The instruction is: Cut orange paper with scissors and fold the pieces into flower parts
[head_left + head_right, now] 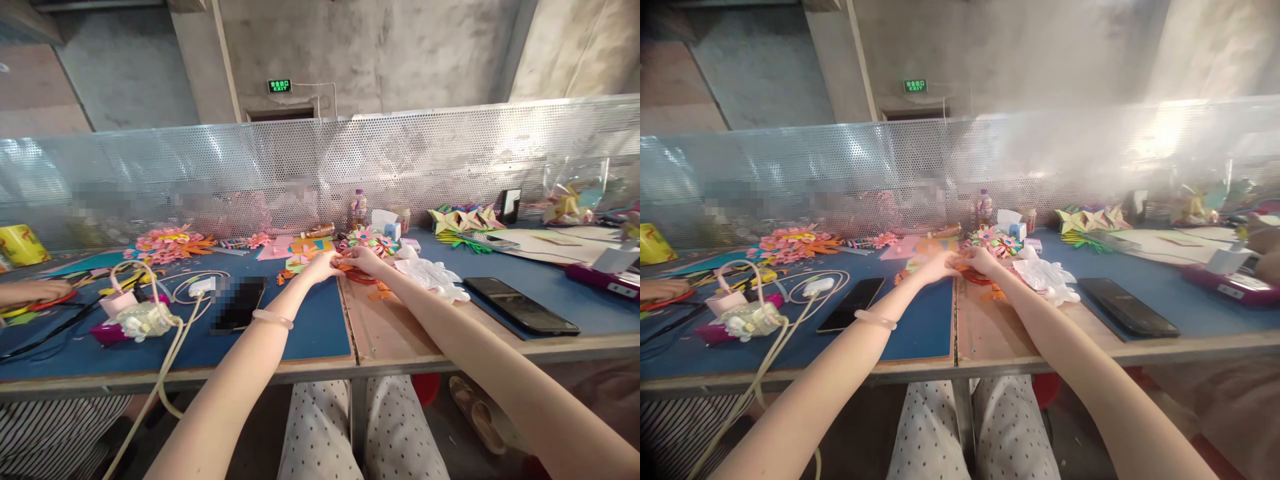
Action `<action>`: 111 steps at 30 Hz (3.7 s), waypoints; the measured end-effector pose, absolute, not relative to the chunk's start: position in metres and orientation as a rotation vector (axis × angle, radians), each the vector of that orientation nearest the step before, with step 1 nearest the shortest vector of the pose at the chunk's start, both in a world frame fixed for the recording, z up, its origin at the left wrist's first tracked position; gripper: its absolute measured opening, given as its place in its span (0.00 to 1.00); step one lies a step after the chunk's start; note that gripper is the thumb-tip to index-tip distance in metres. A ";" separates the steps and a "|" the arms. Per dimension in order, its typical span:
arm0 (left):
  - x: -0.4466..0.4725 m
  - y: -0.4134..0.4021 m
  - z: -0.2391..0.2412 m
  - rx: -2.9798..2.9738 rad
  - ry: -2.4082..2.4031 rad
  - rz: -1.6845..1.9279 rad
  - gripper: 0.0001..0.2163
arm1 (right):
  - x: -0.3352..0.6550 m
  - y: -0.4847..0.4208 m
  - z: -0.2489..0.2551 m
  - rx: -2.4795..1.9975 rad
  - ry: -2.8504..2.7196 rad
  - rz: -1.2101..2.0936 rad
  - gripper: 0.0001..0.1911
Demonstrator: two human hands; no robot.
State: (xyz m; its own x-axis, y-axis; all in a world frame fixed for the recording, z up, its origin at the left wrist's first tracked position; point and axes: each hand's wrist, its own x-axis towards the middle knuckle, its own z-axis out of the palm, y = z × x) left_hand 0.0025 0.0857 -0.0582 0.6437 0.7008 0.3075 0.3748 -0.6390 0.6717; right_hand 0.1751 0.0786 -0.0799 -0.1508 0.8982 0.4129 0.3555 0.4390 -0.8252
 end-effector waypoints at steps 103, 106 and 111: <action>-0.029 0.005 -0.027 1.895 0.751 0.985 0.09 | 0.141 -0.023 -0.052 -0.787 -1.481 0.934 0.14; -0.029 0.005 -0.027 1.898 0.758 0.973 0.09 | 0.141 -0.023 -0.053 -0.799 -1.474 0.947 0.14; -0.029 0.004 -0.026 1.899 0.768 0.951 0.10 | 0.141 -0.022 -0.053 -0.799 -1.473 0.939 0.14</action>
